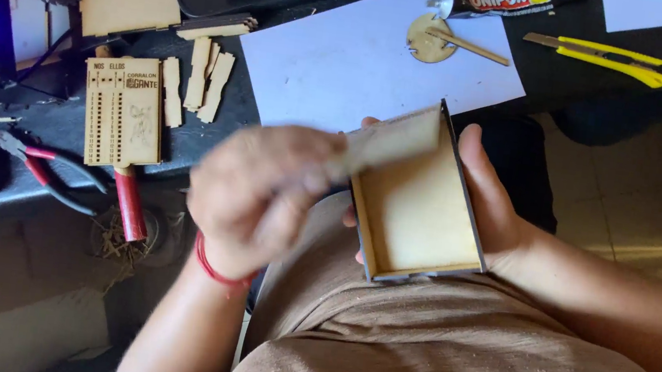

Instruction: Assembling a small wooden box from laser-cut pieces by applying glue and fitting the joints together.

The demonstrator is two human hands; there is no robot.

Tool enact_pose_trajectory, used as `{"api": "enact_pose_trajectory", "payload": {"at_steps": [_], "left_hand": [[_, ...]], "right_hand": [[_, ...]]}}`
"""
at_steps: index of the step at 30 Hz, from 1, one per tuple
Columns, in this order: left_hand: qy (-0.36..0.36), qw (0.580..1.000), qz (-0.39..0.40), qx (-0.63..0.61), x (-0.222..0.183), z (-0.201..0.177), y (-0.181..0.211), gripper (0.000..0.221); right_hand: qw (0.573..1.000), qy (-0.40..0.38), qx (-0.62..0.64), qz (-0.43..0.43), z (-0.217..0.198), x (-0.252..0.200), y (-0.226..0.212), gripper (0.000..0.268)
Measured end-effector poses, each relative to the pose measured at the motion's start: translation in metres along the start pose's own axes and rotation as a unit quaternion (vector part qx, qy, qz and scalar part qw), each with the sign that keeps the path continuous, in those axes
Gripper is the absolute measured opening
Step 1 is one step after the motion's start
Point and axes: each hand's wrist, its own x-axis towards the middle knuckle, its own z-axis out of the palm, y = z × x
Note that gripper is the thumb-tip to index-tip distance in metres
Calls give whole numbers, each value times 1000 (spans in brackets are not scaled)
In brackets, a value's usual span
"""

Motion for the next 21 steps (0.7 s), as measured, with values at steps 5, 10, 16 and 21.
{"api": "enact_pose_trajectory", "payload": {"at_steps": [5,10,16,21], "left_hand": [[-78,986,143,-35,-9,9,9,28],[-149,967,205,21,-22,24,14,29],[-108,977,182,13,-21,30,8,31],[-28,999,30,-27,18,5,22,41]], "right_hand": [[998,13,40,-49,-3,-3,3,92],[997,13,31,-76,-2,0,-4,101],[998,-9,59,-21,3,0,-4,106],[998,25,9,-59,4,1,-2,89]]}}
